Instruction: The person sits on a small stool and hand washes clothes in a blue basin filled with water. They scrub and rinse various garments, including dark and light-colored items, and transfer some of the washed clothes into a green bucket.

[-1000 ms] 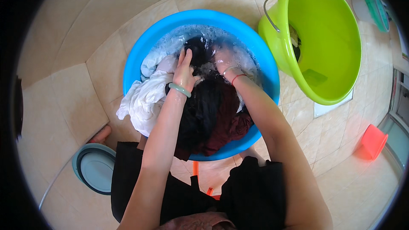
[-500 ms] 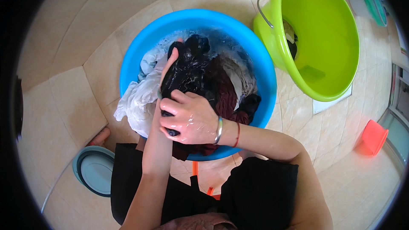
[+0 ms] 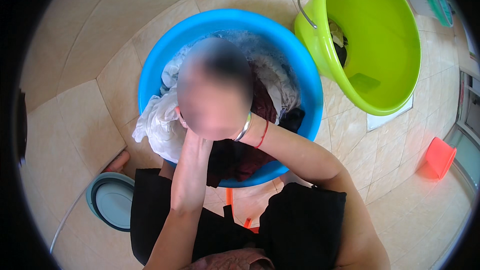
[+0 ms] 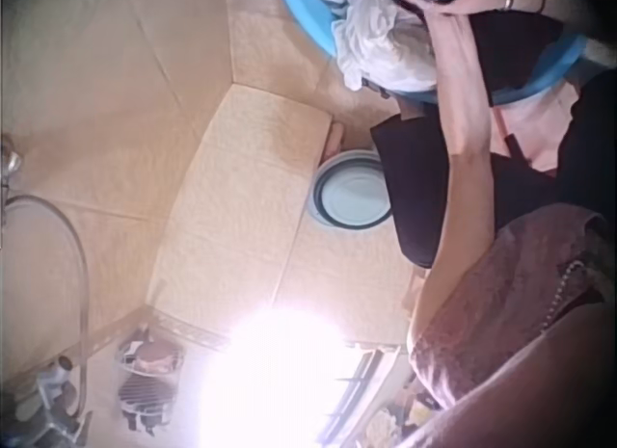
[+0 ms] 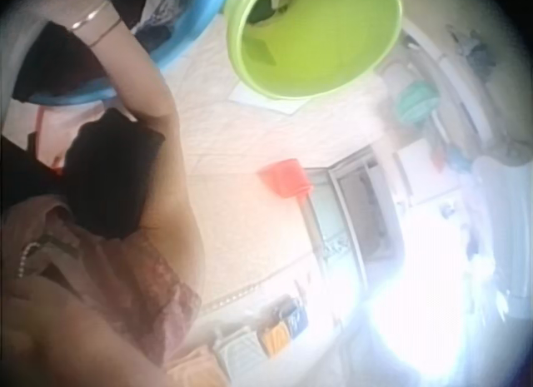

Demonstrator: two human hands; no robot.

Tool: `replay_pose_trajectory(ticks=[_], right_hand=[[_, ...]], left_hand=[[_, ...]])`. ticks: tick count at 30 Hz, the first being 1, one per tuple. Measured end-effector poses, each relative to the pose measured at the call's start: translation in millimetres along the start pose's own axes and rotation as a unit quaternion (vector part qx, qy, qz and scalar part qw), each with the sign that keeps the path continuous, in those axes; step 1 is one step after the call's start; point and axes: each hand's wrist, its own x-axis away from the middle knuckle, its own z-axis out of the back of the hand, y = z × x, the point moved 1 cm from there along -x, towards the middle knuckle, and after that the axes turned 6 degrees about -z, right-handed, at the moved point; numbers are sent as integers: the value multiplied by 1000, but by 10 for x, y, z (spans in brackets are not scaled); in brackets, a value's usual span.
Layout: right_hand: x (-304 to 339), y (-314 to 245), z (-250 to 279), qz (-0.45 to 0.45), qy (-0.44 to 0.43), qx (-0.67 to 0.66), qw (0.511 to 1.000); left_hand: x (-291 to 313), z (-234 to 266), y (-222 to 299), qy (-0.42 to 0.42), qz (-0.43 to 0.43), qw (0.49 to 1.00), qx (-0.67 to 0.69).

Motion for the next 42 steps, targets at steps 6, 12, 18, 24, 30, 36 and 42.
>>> replay_pose_trajectory(ticks=[6, 12, 18, 24, 30, 36, 42], right_hand=[[-11, 80, 33, -84, -23, -35, 996], [149, 1016, 102, -244, -17, 93, 965], [583, 1597, 52, -337, 76, 125, 930], [676, 1314, -26, -238, -199, 205, 928], [714, 2000, -191, -435, -211, 206, 850], [226, 608, -71, -233, -90, -77, 965], [217, -318, 141, -58, -160, -83, 982]], left_hand=[[10, 141, -71, -37, -66, 997, -1], [162, -71, -125, 228, -77, 962, -128], [44, -42, 116, 210, -19, 954, -212], [-20, 154, 187, 197, -26, 931, -307], [-376, 213, -54, 175, 37, 907, -380], [-362, 415, 170, 98, 70, 981, -149], [-52, -106, 214, 32, 39, 995, -87]])
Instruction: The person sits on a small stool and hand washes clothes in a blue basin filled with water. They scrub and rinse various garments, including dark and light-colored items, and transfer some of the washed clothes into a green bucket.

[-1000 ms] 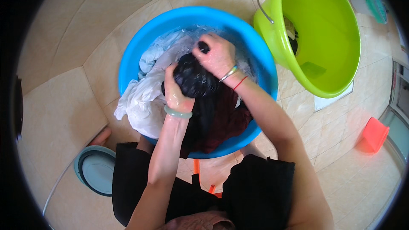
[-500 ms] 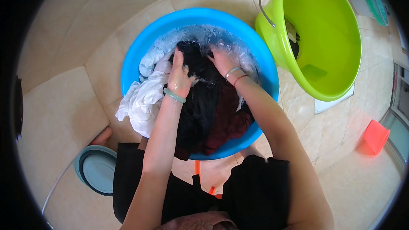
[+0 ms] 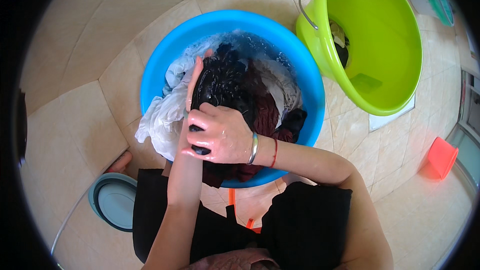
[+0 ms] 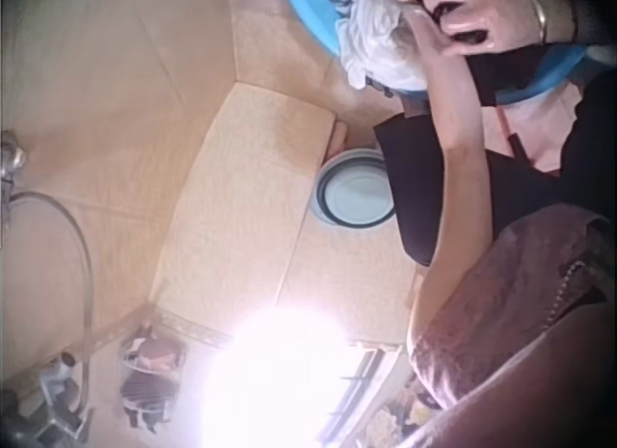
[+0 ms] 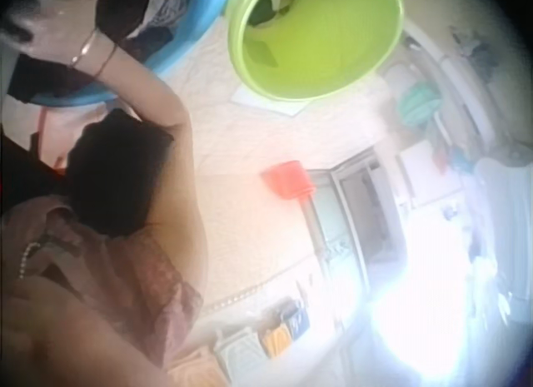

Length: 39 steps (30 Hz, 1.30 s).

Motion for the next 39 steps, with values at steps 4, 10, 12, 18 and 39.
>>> replay_pose_trajectory(ticks=[4, 10, 12, 18, 39], right_hand=[[-70, 14, -84, 11, 33, 99, 994], [-208, 109, -44, 41, 124, 96, 987], [-253, 190, -35, 36, 124, 81, 988], [-337, 363, 11, 24, 149, 44, 988], [369, 1648, 54, -190, -87, 257, 943]], left_hand=[[45, -99, -79, 37, -6, 994, 98], [197, -291, -100, 98, -36, 990, 92], [221, -305, -89, 108, -46, 990, 84], [156, -13, -163, 19, -86, 993, 75], [-44, 290, -193, 125, -55, 957, -254]])
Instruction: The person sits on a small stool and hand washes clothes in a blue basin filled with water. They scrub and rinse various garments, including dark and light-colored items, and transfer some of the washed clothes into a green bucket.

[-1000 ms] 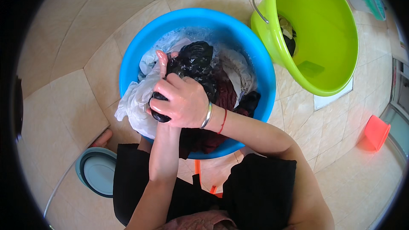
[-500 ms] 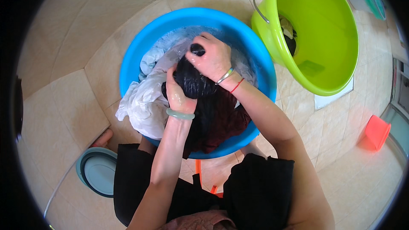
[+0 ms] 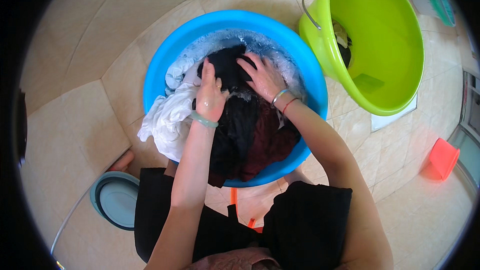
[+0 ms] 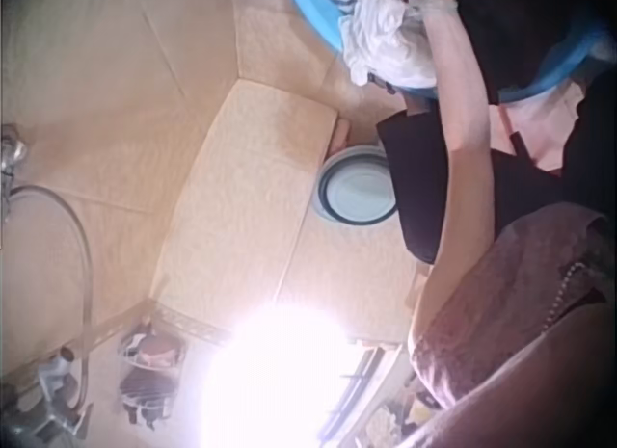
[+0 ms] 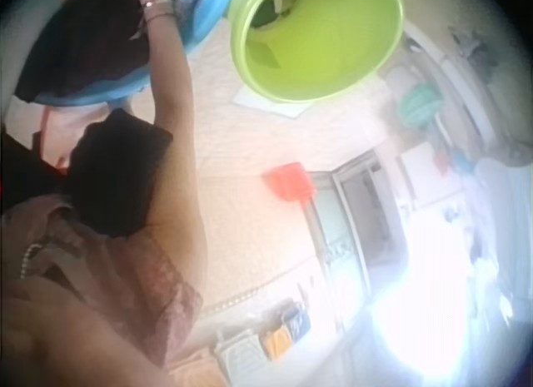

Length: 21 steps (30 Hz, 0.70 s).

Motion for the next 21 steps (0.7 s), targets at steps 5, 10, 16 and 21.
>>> replay_pose_trajectory(ticks=[5, 10, 16, 21], right_hand=[[-349, 150, -153, -210, -80, -76, 971], [-160, -534, 233, -17, 108, -286, 952], [385, -1495, 870, 174, 39, -293, 939], [330, -1594, 790, 176, 134, -126, 967]], left_hand=[[-350, -55, -136, -18, 50, 998, 19], [-414, 109, -154, -26, 26, 992, 120], [-65, -42, 235, -188, 140, 934, 272], [-102, -21, 116, -320, 110, 838, 427]])
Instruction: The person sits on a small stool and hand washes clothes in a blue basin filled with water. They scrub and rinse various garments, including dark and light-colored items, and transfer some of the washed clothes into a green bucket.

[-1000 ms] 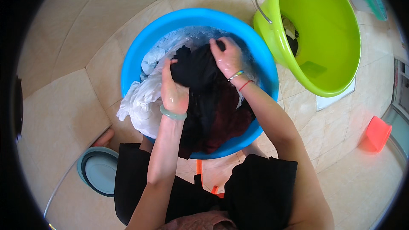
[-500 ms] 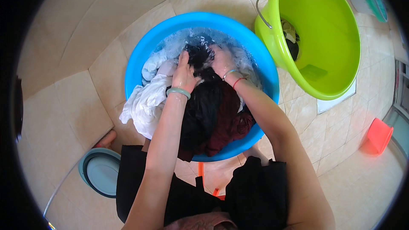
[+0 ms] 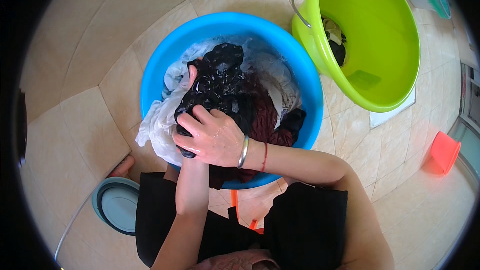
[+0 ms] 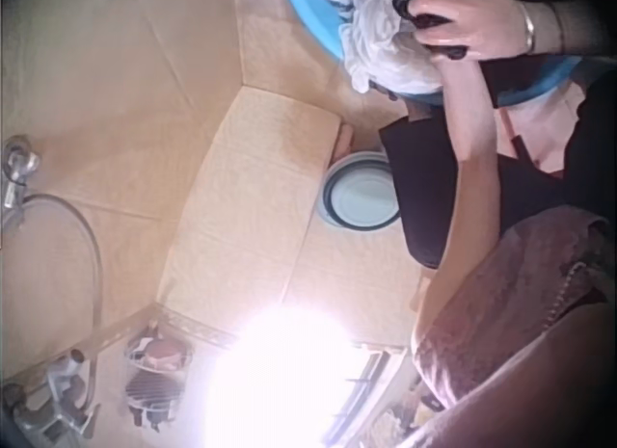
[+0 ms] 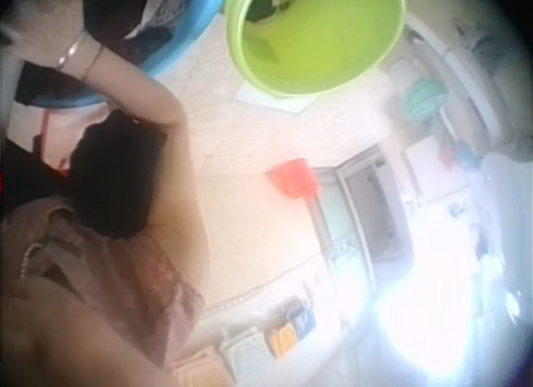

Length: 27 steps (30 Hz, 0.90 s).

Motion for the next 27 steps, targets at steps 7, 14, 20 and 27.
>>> replay_pose_trajectory(ticks=[7, 14, 20, 27], right_hand=[[-151, 185, -20, 8, 65, -37, 997], [-215, 373, 8, -26, 90, -88, 992], [-290, 663, 8, -79, 101, -96, 987], [44, 1706, -259, -279, 138, 32, 950]], left_hand=[[160, 20, -165, 53, -123, 990, -46], [232, 73, -224, 94, -163, 976, -106], [344, 13, -300, 152, -215, 941, -211], [247, -201, -210, 314, -196, 884, -286]])
